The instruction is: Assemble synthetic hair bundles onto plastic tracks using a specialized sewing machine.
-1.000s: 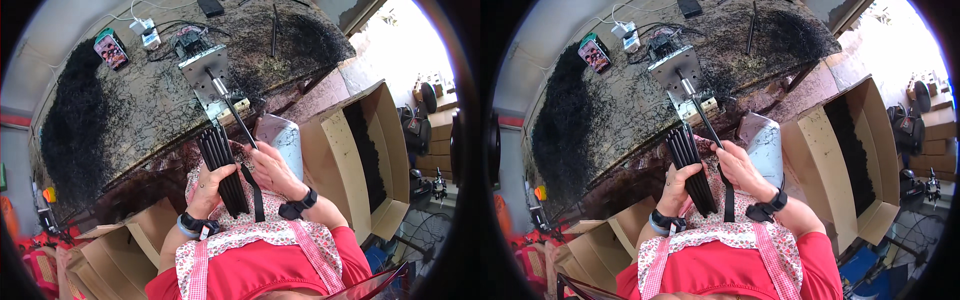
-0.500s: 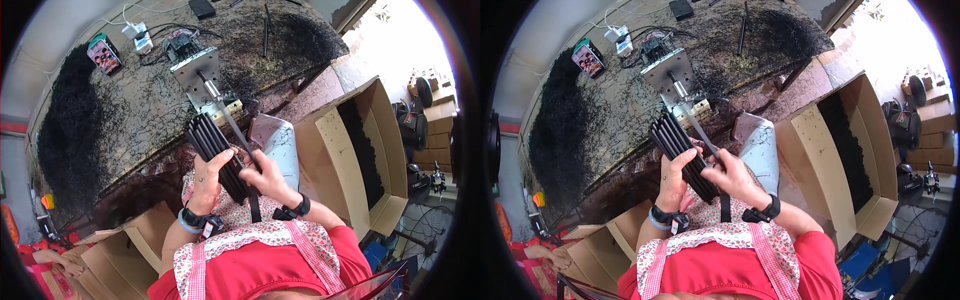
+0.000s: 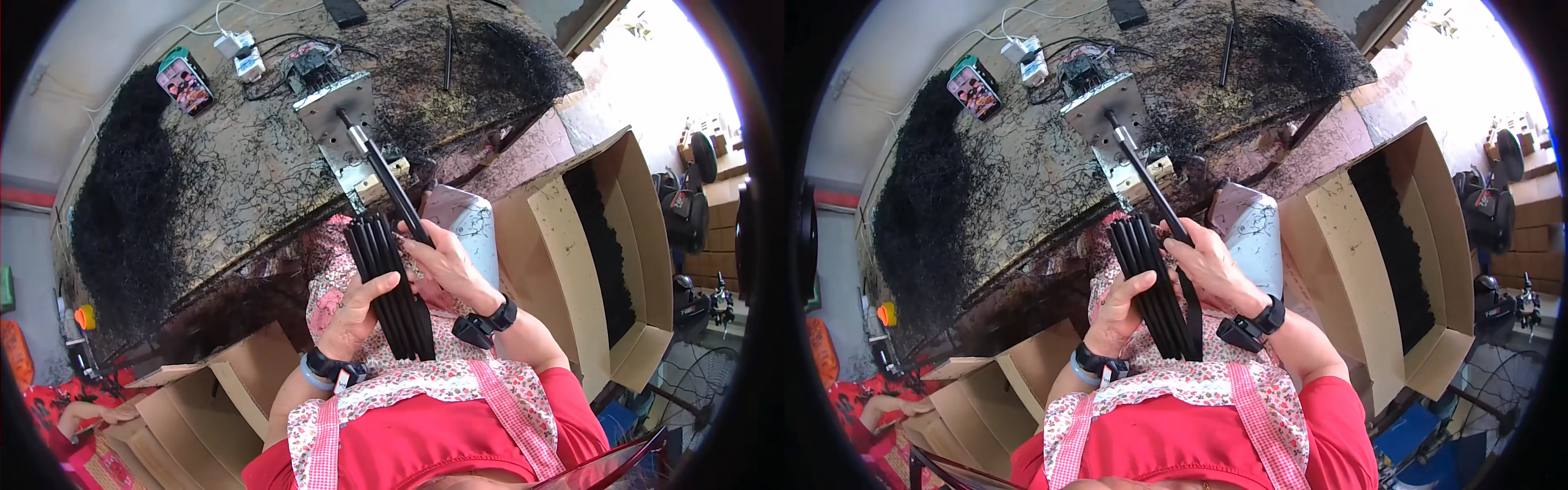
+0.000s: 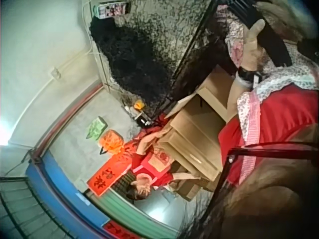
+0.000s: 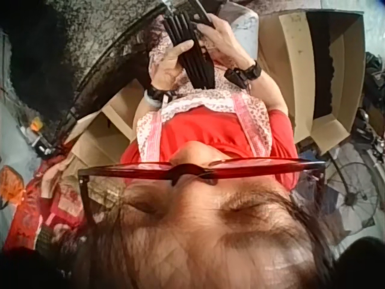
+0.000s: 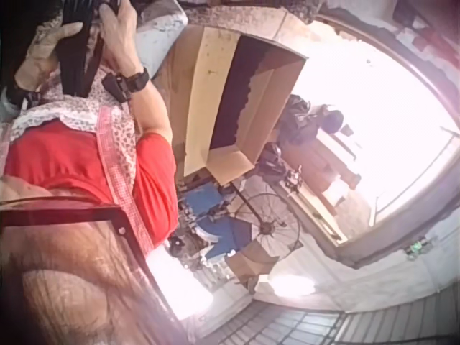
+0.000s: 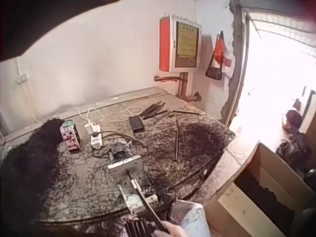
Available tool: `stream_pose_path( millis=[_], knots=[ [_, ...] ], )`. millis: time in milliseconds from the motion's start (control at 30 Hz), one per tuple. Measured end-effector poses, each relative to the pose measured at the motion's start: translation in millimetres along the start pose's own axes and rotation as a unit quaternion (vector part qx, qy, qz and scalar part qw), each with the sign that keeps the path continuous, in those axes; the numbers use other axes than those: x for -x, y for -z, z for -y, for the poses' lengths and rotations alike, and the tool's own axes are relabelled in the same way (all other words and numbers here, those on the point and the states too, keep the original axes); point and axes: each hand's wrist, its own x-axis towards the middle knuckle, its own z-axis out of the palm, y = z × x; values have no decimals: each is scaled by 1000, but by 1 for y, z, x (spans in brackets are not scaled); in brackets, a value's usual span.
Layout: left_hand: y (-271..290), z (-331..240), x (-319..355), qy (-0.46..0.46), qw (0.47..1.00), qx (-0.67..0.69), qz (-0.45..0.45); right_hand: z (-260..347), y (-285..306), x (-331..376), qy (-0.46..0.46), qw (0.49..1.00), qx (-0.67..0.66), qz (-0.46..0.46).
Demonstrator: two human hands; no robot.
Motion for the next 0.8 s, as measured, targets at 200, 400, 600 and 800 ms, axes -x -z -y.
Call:
stream_pose_path(
  millis=[200,400,600,800],
  knots=[
    [2,-12,-6,-34,998,-44,-44,-7,3,26,-100,995,6,-9],
    [-18,-24,-15,-155,977,-121,-81,-16,4,-6,39,998,48,4],
    [-27,-24,-35,-169,977,-98,-89,-15,1,17,17,999,26,-10],
    [-26,-13,-43,-184,977,-73,-74,-17,-4,30,-19,996,3,-82]
  ],
)
